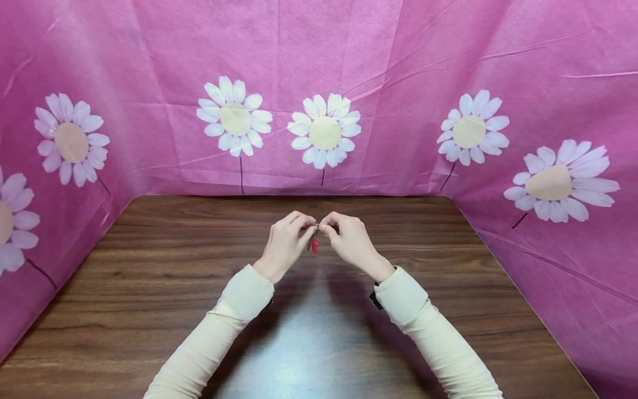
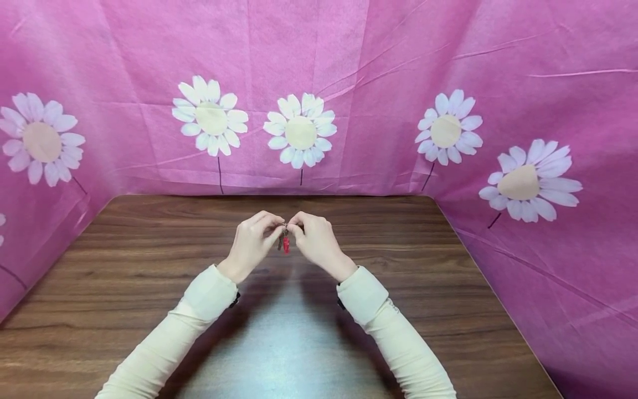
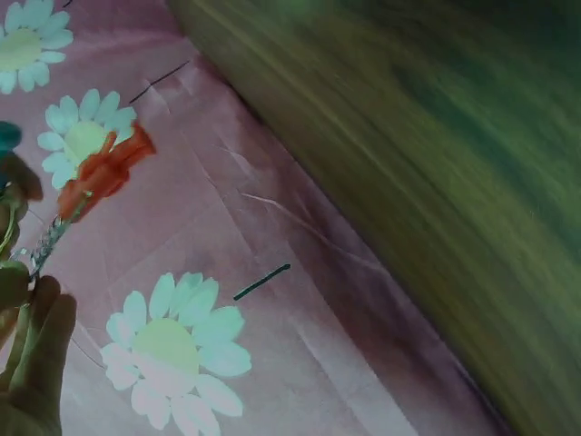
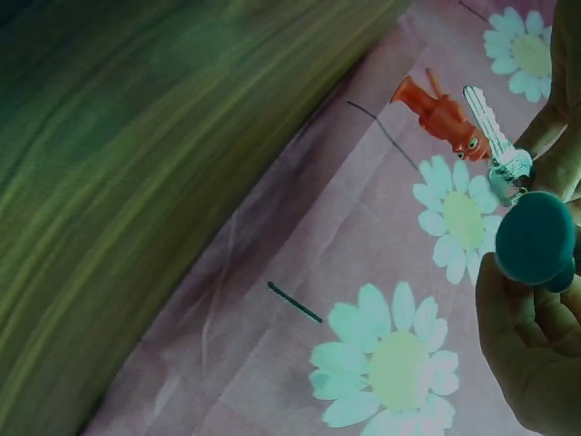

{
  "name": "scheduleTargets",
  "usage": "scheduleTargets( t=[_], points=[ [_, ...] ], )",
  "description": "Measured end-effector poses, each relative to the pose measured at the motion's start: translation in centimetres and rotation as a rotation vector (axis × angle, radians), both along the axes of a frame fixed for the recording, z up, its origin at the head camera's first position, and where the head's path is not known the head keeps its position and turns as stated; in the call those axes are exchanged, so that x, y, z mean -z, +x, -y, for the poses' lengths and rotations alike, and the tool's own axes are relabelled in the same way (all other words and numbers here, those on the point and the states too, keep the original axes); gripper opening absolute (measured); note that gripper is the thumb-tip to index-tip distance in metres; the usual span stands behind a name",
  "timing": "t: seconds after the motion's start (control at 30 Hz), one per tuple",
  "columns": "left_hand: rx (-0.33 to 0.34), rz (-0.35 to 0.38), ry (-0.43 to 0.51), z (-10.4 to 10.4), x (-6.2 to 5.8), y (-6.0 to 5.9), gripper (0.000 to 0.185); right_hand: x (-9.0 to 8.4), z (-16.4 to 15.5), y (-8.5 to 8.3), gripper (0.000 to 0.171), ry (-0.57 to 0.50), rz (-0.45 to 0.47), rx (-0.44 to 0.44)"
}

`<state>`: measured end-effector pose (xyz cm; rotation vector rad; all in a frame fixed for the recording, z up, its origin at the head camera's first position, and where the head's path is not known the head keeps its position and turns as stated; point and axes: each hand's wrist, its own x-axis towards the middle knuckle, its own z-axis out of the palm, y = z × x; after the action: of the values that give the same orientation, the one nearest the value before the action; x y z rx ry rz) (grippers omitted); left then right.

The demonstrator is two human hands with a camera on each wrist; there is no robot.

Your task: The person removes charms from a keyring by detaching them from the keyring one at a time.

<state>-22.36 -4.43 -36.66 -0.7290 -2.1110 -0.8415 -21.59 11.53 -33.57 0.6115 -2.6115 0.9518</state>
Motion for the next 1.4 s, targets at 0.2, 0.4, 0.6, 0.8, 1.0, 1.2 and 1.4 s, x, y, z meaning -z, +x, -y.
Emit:
scheduleTargets(
  t=[0.2, 0.4, 0.6, 0.8, 1.0, 1.2, 1.4],
  points=[
    [0.013, 0.099, -0.023, 0.1, -0.1, -0.2, 0.005, 0.6, -0.5, -0.4, 0.007, -0.021, 0.124, -0.037],
    [0.005, 0.021, -0.140, 0.1, -0.3, -0.5, 0.006, 0.7, -0.9, -0.6, 0.012, -0.176, 0.358, -0.055],
    [-0.011, -0.028, -0.098, 0.0, -0.4, -0.5, 0.007, 0.9, -1.1, -1.0, 0.013, -0.224, 0.407, -0.050],
    [-0.026, 0.008, 0.030, -0.3, -0.3, -0.7, 0.013, 0.7, -1.2, -1.1, 0.014, -0.240, 0.390, -0.056],
    [-0.022, 0.078, 0.166, -0.5, -0.3, -0.9, 0.015, 0.6, -1.2, -1.2, 0.012, -0.280, 0.384, -0.059],
    [0.001, 0.173, 0.323, -0.9, -0.4, -0.6, 0.012, 0.6, -1.2, -1.2, 0.012, -0.302, 0.365, -0.060],
    [0.022, 0.288, 0.513, -1.5, -0.4, -0.3, 0.005, 0.6, -1.1, -1.4, 0.011, -0.328, 0.345, -0.067]
  ],
)
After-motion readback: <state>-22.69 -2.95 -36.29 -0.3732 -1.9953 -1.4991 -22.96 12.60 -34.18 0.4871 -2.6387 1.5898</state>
